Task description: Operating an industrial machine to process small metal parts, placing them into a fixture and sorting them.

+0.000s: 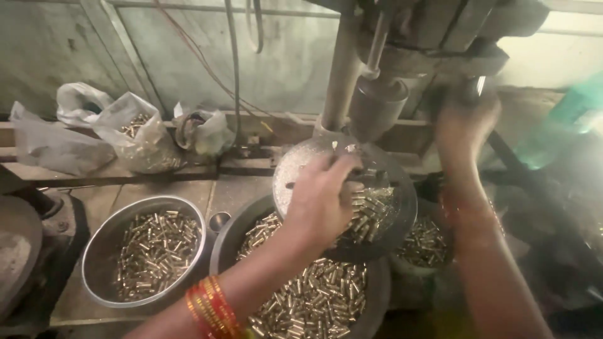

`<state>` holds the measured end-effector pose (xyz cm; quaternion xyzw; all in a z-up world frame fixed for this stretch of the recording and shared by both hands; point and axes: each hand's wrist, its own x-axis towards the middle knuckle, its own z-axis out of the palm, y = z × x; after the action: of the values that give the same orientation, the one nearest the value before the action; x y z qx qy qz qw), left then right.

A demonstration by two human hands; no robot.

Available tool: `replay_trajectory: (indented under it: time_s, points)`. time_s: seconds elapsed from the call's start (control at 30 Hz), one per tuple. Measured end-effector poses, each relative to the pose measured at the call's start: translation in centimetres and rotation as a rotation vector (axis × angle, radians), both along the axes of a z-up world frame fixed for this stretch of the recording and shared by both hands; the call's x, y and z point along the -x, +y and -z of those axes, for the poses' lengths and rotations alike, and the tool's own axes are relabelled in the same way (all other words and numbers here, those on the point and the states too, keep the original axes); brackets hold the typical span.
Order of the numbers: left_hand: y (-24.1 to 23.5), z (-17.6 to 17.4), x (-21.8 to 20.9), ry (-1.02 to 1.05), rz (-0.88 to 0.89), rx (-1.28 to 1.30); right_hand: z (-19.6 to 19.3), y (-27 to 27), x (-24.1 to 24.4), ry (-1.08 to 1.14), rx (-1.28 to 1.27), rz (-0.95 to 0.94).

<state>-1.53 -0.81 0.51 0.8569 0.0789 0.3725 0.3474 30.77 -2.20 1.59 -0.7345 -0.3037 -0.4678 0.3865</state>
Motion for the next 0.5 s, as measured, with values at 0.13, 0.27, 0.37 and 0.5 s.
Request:
replay_trajectory:
  time_s: [0.13, 0.27, 0.37, 0.5]
  points:
    - [-0.6, 0.9, -0.8, -0.088, 0.014, -0.143, 4.8, -13.6, 11.1, 0.49, -0.113, -0.476]
    - [0.0, 0.3, -0.4, 0.102, 0.079, 0.085, 6.4, -15.9, 17.3, 0.6, -0.113, -0.401]
    - [0.1, -2.6, 3.2, 0.245, 0.195, 0.269, 7.3, -17.7, 20.1, 0.625, -0.118, -0.351]
    - [0.9, -4.4, 4.7, 0.557, 0.062, 0.444, 5.8, -16.5, 22.7, 0.587, -0.037, -0.32]
